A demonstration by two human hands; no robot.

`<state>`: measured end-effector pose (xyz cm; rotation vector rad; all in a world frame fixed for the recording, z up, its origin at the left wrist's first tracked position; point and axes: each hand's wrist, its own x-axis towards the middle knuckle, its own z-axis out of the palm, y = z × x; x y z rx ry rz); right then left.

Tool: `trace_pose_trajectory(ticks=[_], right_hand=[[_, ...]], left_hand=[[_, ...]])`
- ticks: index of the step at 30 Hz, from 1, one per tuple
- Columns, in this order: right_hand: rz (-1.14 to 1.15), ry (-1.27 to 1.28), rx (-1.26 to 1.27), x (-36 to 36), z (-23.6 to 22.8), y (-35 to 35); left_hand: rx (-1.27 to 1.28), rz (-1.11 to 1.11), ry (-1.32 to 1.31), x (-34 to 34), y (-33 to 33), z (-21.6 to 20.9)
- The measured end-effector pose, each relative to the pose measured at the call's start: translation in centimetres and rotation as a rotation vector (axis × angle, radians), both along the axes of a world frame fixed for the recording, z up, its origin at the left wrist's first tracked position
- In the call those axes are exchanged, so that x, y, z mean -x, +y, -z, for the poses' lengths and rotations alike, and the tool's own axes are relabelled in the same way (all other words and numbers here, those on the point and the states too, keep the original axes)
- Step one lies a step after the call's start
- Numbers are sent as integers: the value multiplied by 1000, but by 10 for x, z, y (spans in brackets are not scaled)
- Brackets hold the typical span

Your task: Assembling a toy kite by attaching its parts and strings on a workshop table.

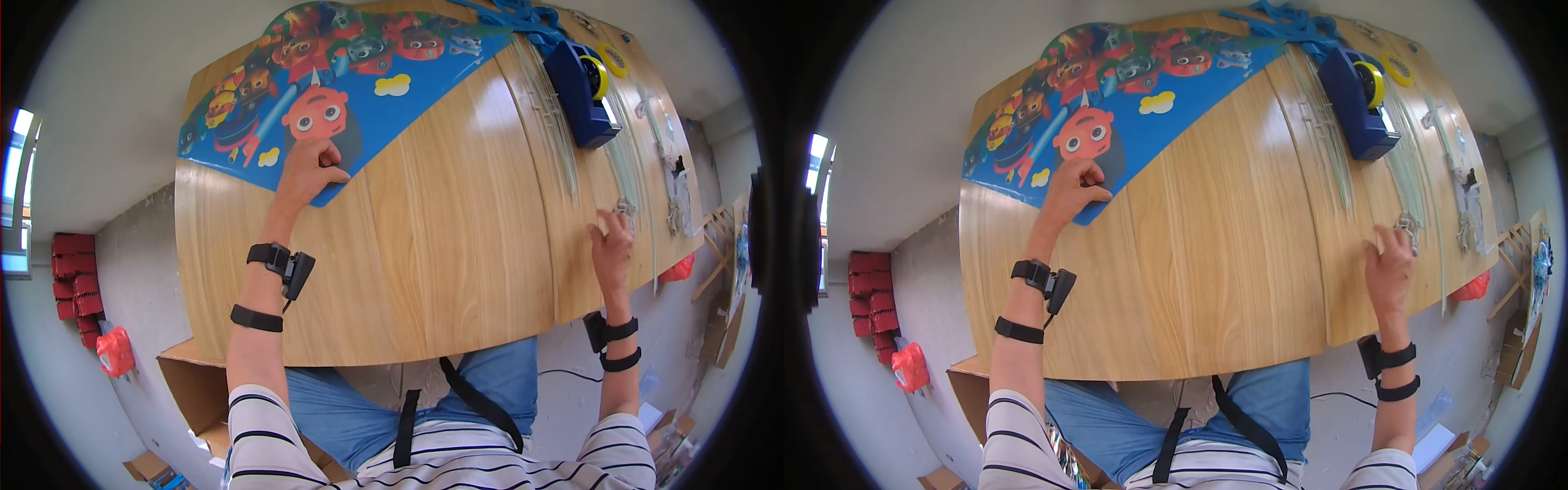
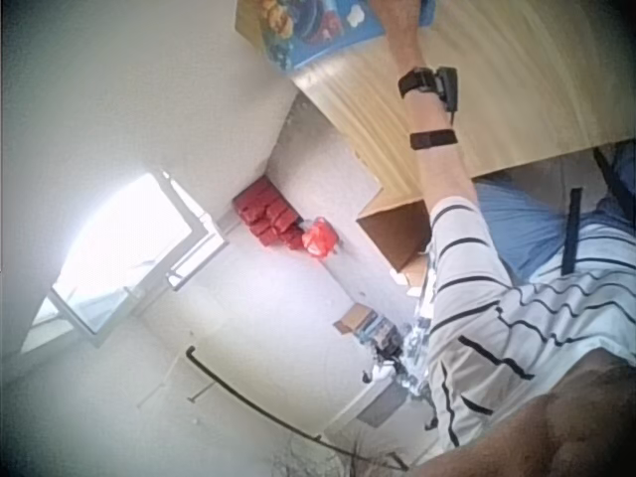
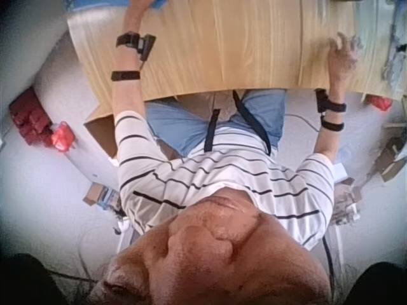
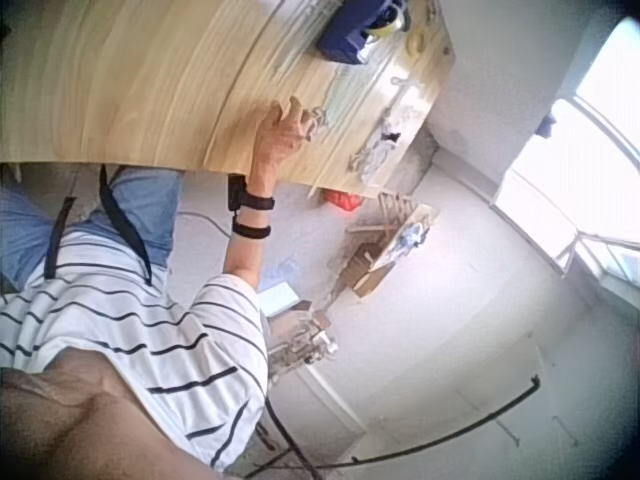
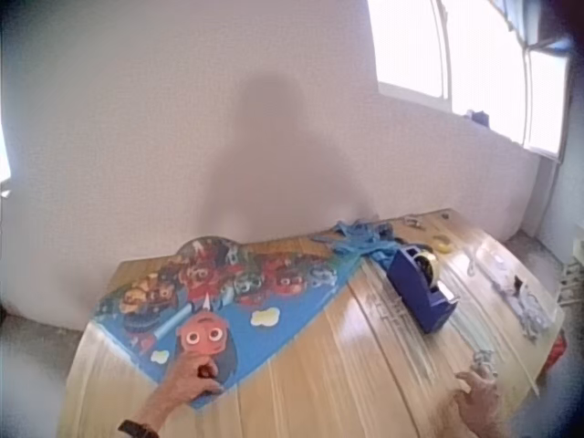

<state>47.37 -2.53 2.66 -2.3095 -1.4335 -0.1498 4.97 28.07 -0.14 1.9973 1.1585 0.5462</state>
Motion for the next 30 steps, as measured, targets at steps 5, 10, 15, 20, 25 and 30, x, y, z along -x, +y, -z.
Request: trace_pose_trajectory(ticks=[5,10,15,20,25,30], right_hand=[[307,-136,72,-39,9,2],[269,498,-137,-54,14,-17],[-138,1415,-260,111,-48,34],[-201,1409,-281,164,-64,55],[-204,1339,-229,179,-59,56],[-143,1129,-413,134,-55,45]], left_hand=[[-124,-26,95,5,-1,0],[-1,-137,-128,-38,-51,-8],[796,102,-758,-113,-160,-47],[839,63,-864,-121,-187,-48],[793,-60,-923,-116,-189,-43],[641,14,-439,-91,-149,-58]])
